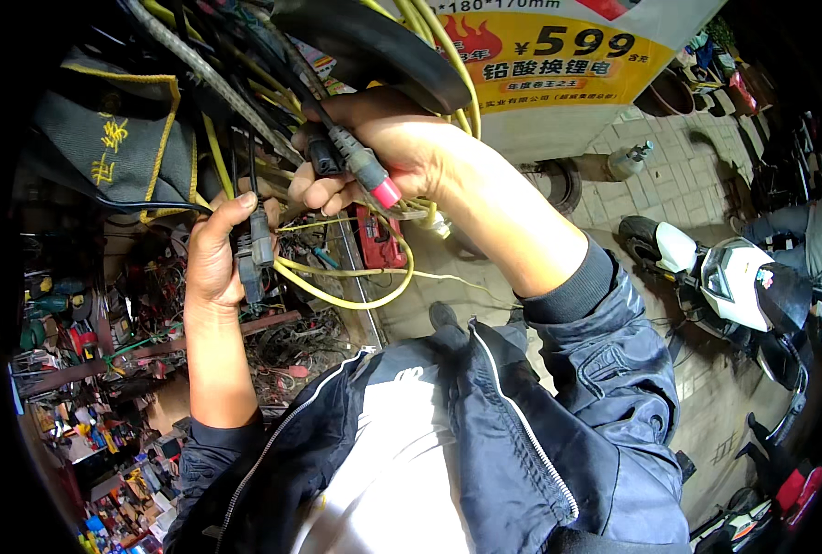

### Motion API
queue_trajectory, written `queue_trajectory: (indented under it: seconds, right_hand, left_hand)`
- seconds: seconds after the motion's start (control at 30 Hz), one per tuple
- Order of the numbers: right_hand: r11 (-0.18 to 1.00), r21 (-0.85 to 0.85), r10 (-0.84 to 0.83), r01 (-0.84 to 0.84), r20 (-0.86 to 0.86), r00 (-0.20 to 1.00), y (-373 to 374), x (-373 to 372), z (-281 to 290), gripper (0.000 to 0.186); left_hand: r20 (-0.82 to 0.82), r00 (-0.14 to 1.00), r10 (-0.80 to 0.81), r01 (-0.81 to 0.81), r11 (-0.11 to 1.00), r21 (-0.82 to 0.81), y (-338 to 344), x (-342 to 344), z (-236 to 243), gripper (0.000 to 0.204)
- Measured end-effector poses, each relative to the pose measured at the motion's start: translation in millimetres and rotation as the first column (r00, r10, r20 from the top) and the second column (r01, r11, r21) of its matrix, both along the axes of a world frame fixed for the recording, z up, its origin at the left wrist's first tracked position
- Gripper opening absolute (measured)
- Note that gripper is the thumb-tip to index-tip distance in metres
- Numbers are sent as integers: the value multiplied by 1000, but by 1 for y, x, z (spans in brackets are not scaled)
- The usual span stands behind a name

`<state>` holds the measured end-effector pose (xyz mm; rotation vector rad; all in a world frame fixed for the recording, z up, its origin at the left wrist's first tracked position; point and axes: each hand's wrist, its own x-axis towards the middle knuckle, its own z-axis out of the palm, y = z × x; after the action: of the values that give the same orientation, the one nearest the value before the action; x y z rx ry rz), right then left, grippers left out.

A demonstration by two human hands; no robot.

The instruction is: The person solders components on a circuit board, connects wires to a terminal block, and tests a battery controller module inside a scooter.

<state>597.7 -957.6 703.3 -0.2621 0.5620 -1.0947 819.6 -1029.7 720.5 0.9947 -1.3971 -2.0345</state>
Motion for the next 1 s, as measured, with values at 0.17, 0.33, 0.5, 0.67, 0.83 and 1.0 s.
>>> queue_trajectory:
  seconds: [0.17,0.33,0.5,0.67,0.83,1.0]
  right_hand:
    - [964,-260,-168,64,-403,900,-6,5,-6,33]
    - [828,-555,-534,86,-731,425,-51,-5,-40,32]
    - [747,-580,-588,326,-348,730,-108,16,-72,25]
    - [713,-612,-630,343,-344,696,-152,20,-77,46]
    - [758,-552,-587,346,-349,730,-186,20,-108,51]
    - [812,-529,-504,246,-424,752,-201,27,-122,78]
  left_hand:
    - [21,1000,-23,24,1000,-16,-6,17,-4,30]
    - [-24,996,-86,85,994,-64,-19,32,-11,29]
    - [-93,980,-175,165,981,-105,-9,34,-19,47]
    - [-203,966,-159,159,987,-17,-11,47,-33,45]
    - [-130,985,115,-135,979,-152,-35,50,-46,56]
    - [-67,930,361,-363,874,-322,-81,43,-67,36]
